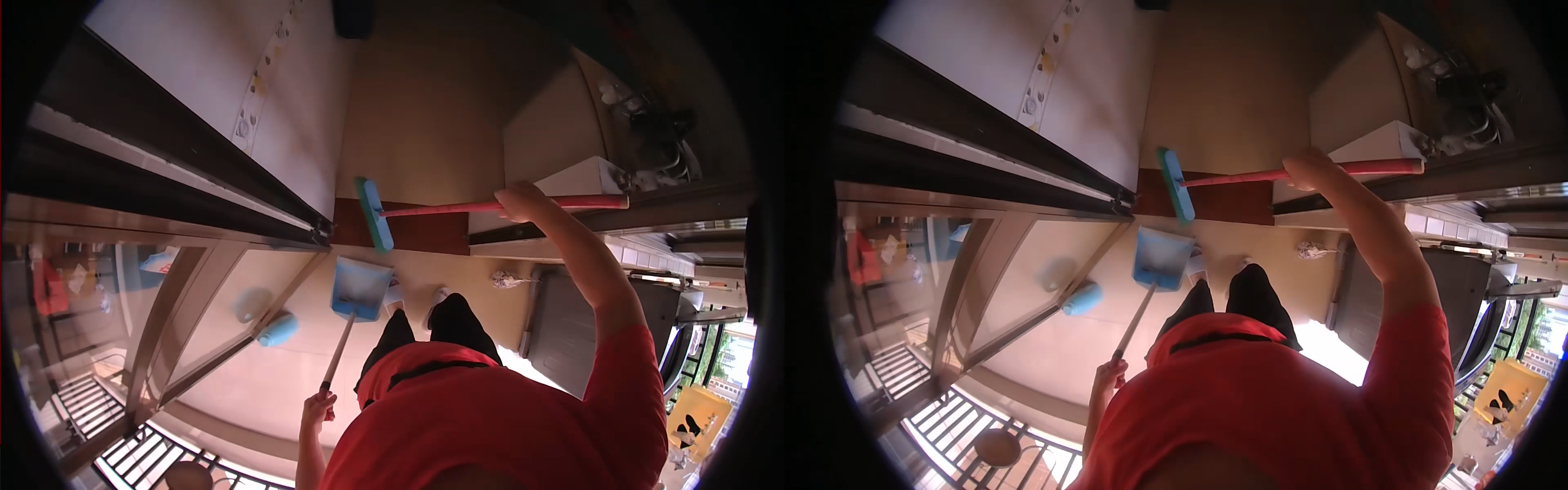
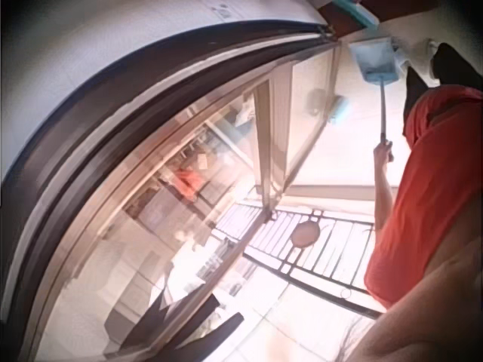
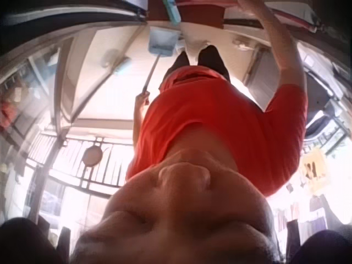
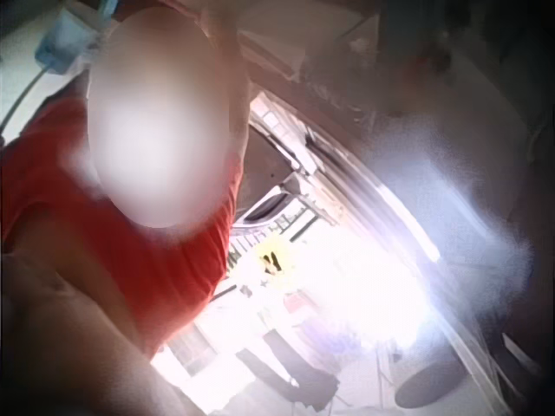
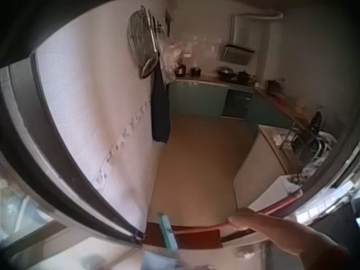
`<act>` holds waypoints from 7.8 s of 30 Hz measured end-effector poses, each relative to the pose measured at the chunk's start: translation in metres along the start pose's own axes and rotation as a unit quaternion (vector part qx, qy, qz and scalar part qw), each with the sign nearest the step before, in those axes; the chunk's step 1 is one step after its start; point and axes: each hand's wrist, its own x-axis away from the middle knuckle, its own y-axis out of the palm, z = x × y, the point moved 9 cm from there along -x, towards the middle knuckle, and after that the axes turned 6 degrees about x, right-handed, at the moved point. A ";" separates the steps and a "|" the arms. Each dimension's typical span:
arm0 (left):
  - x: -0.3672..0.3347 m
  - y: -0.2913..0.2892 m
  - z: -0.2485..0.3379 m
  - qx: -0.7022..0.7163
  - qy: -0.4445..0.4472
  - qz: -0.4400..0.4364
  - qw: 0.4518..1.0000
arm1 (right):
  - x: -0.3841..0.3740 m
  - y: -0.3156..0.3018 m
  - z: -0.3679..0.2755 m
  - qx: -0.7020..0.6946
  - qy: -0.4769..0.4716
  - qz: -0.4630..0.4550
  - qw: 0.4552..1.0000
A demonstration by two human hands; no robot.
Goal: The person sweeps the floor across a balcony, kitchen, and various hallways using a broom and a dustpan.
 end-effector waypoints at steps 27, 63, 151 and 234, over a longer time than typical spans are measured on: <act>-0.031 0.199 0.194 0.050 -0.082 0.071 0.993 | -0.414 -0.132 0.345 0.291 -0.007 0.215 0.932; -0.030 0.202 0.228 0.048 -0.098 0.082 0.991 | -0.294 -0.040 0.436 0.218 0.113 0.037 0.969; -0.163 0.275 0.589 -0.117 -0.079 0.053 0.989 | -0.642 -0.190 0.586 0.093 0.150 0.103 0.979; -0.435 0.720 1.064 0.166 -0.044 0.094 0.981 | -0.716 -0.111 1.143 -0.171 0.247 -0.048 0.952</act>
